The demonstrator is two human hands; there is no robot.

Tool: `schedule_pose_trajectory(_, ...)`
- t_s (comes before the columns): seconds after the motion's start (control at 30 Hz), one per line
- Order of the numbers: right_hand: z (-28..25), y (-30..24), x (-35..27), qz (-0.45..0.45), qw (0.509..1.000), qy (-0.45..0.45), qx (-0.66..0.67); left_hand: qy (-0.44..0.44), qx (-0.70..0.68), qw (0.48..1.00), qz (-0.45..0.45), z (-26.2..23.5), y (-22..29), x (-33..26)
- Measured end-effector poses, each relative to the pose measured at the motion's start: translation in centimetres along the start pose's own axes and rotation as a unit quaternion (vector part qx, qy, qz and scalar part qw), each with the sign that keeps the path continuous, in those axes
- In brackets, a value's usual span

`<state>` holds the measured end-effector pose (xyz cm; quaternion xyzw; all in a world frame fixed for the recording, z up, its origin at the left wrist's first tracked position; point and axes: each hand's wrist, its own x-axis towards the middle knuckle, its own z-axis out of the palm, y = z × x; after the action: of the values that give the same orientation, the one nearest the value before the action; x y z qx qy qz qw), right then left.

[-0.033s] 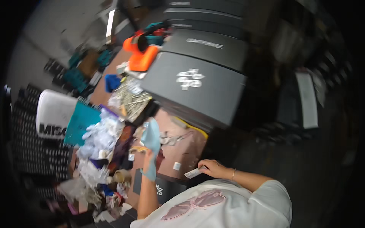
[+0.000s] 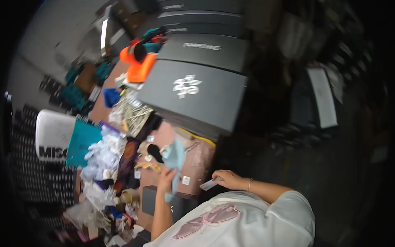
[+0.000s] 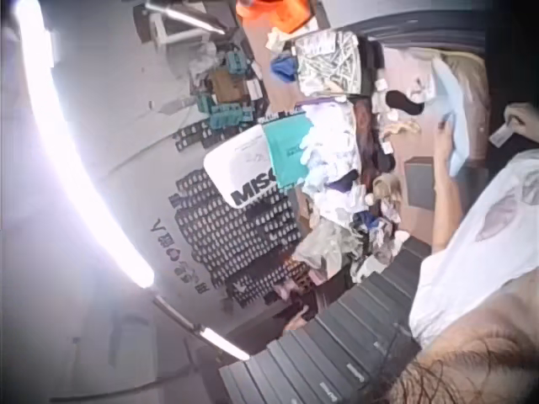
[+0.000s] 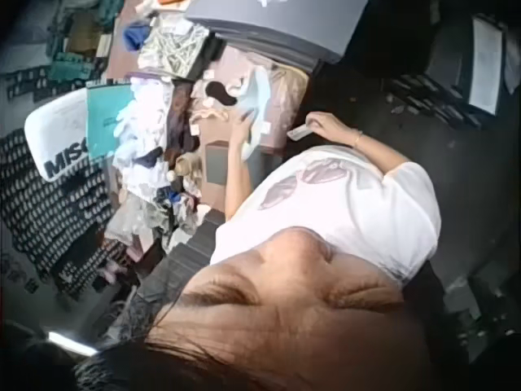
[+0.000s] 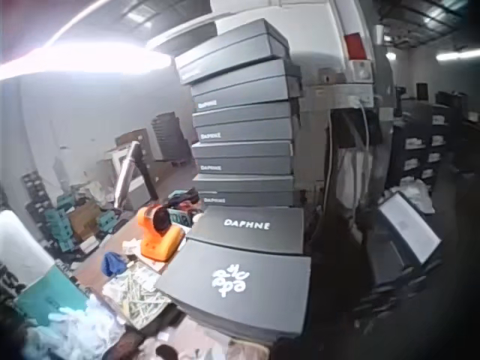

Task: Inspecting, cleaning, and packing a pair of high-heeled shoes into a shoebox.

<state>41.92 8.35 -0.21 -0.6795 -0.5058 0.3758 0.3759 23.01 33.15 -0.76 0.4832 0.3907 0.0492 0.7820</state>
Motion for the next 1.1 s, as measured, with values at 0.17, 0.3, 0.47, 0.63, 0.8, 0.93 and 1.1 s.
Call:
schedule_pose_trajectory(0.17,-3.3,7.1,-7.4,0.110,0.988,0.078,-0.072,-0.111,0.017,0.986,-0.123,14.2,-7.1,1.0)
schedule_pose_trajectory(0.3,-5.8,12.5,-12.6,0.170,0.972,0.133,-0.093,-0.090,-0.016,0.992,-0.091,23.7,-9.5,10.2)
schedule_pose_trajectory(0.47,-12.9,12.8,-17.6,0.211,0.952,0.215,-0.059,-0.043,0.050,0.994,0.088,29.5,-17.0,26.9)
schedule_pose_trajectory(0.63,-18.1,14.0,-18.8,0.227,0.940,0.235,0.093,-0.047,0.000,0.997,-0.061,37.1,-12.3,24.5)
schedule_pose_trajectory(0.8,-25.1,11.7,-12.4,0.016,0.852,0.246,0.462,0.105,-0.082,0.990,-0.042,30.1,-7.9,6.3)
schedule_pose_trajectory(0.93,-30.1,7.6,-7.1,-0.108,0.870,0.187,0.444,0.271,-0.162,0.934,0.166,25.4,1.6,-1.9)
schedule_pose_trajectory(1.1,-28.9,3.4,-3.9,-0.176,0.868,0.088,0.455,0.190,-0.187,0.949,0.168,29.0,13.2,0.7)
